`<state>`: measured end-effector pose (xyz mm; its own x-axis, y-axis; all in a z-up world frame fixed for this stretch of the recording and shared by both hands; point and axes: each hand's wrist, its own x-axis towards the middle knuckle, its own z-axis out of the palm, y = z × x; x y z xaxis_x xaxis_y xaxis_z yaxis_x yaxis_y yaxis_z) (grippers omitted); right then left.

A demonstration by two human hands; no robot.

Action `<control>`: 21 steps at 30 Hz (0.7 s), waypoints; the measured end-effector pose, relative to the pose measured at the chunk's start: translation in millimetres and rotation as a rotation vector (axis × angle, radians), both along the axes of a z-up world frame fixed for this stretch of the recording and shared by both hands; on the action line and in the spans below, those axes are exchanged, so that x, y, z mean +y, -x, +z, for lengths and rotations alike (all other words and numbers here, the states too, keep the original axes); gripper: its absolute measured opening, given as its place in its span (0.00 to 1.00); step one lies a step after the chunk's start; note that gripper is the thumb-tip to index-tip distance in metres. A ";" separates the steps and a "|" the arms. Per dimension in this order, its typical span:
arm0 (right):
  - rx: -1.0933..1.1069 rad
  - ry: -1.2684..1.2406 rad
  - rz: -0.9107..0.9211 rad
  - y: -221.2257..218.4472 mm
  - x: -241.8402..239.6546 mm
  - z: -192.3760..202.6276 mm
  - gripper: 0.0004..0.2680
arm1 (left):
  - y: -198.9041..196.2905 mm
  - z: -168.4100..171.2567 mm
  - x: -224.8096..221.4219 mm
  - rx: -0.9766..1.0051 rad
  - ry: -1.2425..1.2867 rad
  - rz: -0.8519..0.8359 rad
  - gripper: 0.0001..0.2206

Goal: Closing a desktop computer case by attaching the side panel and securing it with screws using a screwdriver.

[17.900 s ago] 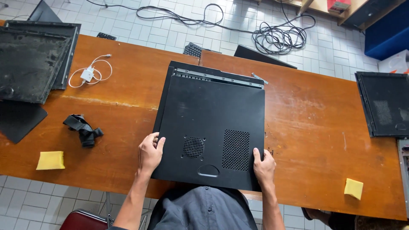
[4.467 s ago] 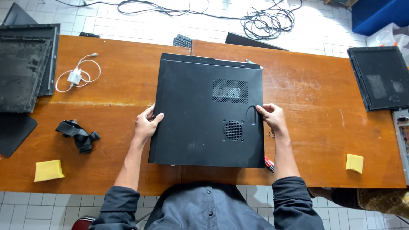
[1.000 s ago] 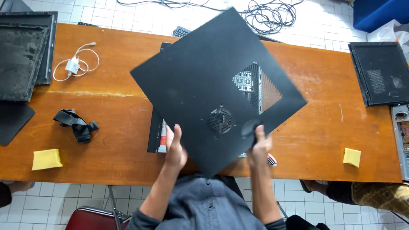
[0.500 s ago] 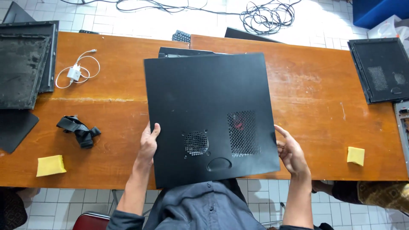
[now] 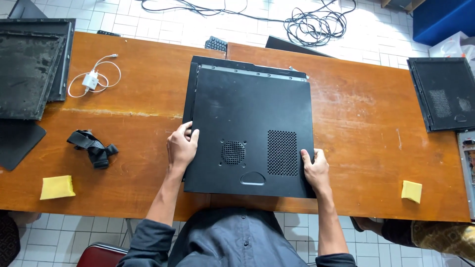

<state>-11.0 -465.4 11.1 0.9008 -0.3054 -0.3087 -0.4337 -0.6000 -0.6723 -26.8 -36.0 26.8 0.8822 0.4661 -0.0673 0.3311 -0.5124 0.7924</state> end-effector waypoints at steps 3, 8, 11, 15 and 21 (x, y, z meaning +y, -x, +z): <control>0.056 0.017 -0.017 -0.1 11.8 20.1 0.18 | 1.3 -16.8 6.5 -0.045 -0.032 0.002 0.16; 0.008 0.074 -0.003 -0.9 17.0 20.9 0.16 | 5.6 -14.0 8.1 -0.112 -0.021 -0.001 0.16; -0.087 0.128 0.024 -1.5 22.6 18.5 0.15 | 5.5 -4.4 5.9 -0.144 0.001 0.007 0.15; -0.357 0.275 0.083 2.6 25.0 8.6 0.15 | 5.4 -7.0 6.5 -0.193 -0.028 0.013 0.15; -0.503 0.315 0.047 1.1 30.7 3.2 0.16 | 7.5 -11.0 9.1 -0.142 -0.212 0.005 0.15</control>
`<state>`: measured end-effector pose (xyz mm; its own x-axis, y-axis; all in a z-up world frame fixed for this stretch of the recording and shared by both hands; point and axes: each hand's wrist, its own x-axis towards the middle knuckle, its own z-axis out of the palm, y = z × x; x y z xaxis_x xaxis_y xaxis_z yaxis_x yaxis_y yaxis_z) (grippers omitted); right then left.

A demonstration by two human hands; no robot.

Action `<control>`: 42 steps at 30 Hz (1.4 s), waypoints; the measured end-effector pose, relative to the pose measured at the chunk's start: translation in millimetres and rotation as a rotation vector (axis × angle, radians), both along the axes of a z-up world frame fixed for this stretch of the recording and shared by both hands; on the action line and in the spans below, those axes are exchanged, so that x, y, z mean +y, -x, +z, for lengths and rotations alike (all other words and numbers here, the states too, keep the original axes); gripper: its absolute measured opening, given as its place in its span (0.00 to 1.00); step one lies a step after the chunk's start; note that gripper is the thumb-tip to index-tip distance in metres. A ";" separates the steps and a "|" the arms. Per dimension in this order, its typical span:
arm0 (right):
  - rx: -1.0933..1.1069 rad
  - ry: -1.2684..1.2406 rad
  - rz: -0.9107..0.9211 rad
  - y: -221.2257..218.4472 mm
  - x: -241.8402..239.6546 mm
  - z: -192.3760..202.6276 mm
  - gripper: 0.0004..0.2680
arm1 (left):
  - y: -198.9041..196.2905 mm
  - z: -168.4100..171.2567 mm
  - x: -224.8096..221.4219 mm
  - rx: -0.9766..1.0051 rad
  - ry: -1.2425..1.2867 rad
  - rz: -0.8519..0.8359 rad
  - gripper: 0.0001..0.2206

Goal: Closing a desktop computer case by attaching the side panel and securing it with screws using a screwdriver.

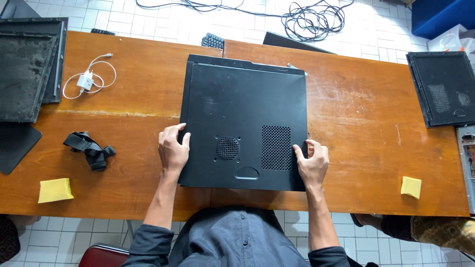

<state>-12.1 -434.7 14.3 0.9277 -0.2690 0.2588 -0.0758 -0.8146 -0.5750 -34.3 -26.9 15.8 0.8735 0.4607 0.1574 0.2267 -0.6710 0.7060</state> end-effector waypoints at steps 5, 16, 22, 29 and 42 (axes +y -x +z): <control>0.107 -0.196 -0.094 -9.0 -13.6 -25.9 0.10 | 2.6 -15.5 10.7 0.021 0.379 0.080 0.21; 0.250 -0.900 -0.139 -8.3 -16.4 -34.7 0.13 | -5.2 -25.3 21.3 0.174 0.621 0.154 0.20; 0.246 -0.946 -0.120 -9.4 -23.4 -39.2 0.13 | -6.7 -31.8 25.1 0.163 0.736 0.131 0.22; 0.264 -1.030 -0.131 -17.6 -34.0 -55.3 0.13 | -10.1 -20.4 24.2 0.230 0.564 0.102 0.20; 0.350 -1.075 -0.030 -6.9 -15.0 -1.5 0.16 | -3.3 -8.6 11.2 0.279 0.724 0.064 0.25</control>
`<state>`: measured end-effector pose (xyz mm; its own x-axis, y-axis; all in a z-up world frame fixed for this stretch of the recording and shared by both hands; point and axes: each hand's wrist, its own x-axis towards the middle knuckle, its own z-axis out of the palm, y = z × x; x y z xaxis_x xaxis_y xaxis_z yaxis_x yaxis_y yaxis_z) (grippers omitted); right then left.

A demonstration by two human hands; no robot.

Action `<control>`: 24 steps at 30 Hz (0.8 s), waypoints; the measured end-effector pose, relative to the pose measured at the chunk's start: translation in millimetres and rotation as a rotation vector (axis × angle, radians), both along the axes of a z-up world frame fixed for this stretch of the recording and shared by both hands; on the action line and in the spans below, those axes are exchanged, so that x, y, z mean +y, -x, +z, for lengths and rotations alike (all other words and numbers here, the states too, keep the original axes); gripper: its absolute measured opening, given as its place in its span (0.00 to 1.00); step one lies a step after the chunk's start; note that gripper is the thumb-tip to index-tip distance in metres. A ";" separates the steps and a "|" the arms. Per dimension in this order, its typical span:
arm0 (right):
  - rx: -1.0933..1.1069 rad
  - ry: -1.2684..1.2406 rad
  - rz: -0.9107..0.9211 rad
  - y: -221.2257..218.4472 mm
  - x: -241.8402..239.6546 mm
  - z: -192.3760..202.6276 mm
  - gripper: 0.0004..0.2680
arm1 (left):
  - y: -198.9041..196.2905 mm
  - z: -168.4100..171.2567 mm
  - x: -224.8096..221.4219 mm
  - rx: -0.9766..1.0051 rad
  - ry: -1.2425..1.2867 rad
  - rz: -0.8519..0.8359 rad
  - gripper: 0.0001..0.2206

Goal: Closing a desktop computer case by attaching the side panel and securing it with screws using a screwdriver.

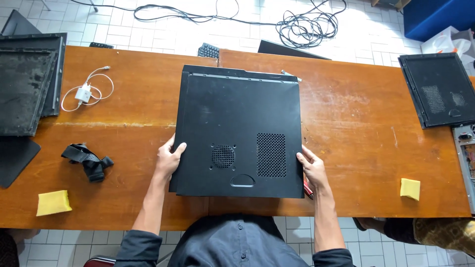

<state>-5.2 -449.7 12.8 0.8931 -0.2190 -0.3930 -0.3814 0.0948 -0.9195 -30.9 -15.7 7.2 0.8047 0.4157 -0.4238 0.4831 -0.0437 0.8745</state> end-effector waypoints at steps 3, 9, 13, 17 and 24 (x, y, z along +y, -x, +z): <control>-0.001 0.063 -0.027 -12.9 -26.4 -54.4 0.12 | -5.3 -8.4 6.1 0.039 -0.139 -0.008 0.24; -0.007 0.186 -0.049 -5.7 -21.2 -57.7 0.10 | 3.2 9.0 2.6 0.039 -0.192 -0.057 0.24; -0.028 -0.004 0.035 5.7 3.0 0.6 0.16 | 12.5 69.1 -2.0 0.017 0.054 -0.210 0.35; -0.014 0.136 0.061 11.9 6.7 6.6 0.14 | 16.7 36.3 3.2 0.005 0.035 -0.184 0.32; -0.009 0.281 -0.028 -1.8 -27.1 -64.2 0.10 | 17.0 -0.6 6.4 -0.028 -0.123 -0.097 0.28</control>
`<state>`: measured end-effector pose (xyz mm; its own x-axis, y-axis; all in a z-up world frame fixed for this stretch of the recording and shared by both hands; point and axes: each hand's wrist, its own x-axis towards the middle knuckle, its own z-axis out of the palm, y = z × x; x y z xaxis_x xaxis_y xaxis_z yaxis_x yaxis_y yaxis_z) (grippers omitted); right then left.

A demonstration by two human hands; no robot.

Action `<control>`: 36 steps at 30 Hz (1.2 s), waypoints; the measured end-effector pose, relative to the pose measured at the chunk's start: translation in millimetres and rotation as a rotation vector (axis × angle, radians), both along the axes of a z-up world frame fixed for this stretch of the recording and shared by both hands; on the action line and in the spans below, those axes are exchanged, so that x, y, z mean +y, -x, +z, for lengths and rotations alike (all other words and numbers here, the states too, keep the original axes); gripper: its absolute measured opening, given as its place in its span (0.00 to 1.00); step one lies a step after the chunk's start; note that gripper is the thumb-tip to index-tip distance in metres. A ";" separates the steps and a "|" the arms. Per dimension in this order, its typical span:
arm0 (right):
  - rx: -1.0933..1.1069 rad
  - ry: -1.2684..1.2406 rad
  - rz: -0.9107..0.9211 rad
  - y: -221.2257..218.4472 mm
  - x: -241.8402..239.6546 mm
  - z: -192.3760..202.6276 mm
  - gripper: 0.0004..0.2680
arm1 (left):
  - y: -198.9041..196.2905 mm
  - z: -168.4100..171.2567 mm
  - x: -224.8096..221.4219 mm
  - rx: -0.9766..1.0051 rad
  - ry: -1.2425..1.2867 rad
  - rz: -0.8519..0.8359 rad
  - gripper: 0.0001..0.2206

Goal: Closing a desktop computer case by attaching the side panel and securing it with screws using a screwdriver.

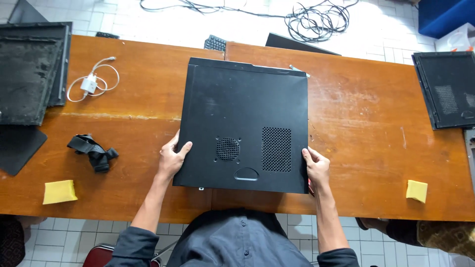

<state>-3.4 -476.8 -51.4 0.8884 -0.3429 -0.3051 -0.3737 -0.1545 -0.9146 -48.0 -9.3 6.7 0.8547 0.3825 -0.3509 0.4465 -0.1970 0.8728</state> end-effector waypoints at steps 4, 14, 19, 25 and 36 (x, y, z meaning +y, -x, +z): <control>0.024 0.009 -0.013 12.8 15.6 27.4 0.10 | 12.8 32.2 -5.0 0.019 -0.024 -0.019 0.29; 0.042 -0.170 0.150 68.5 39.1 80.7 0.17 | 59.1 51.7 -3.9 0.106 0.168 -0.214 0.35; 0.008 -0.092 0.064 65.3 44.5 67.0 0.16 | 60.6 49.9 -9.2 0.080 0.117 -0.177 0.34; -0.046 -0.006 0.096 61.1 30.7 55.8 0.14 | 66.1 24.3 -3.9 0.017 0.004 -0.143 0.33; -0.156 -0.212 0.221 103.4 7.6 31.3 0.21 | 95.4 3.4 2.9 -0.130 0.061 -0.235 0.44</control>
<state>-106.9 -469.3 -20.1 0.9758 -0.0800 -0.2034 -0.2054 -0.0165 -0.9785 -143.4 -6.5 10.0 0.9569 0.1504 -0.2483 0.2779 -0.2275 0.9333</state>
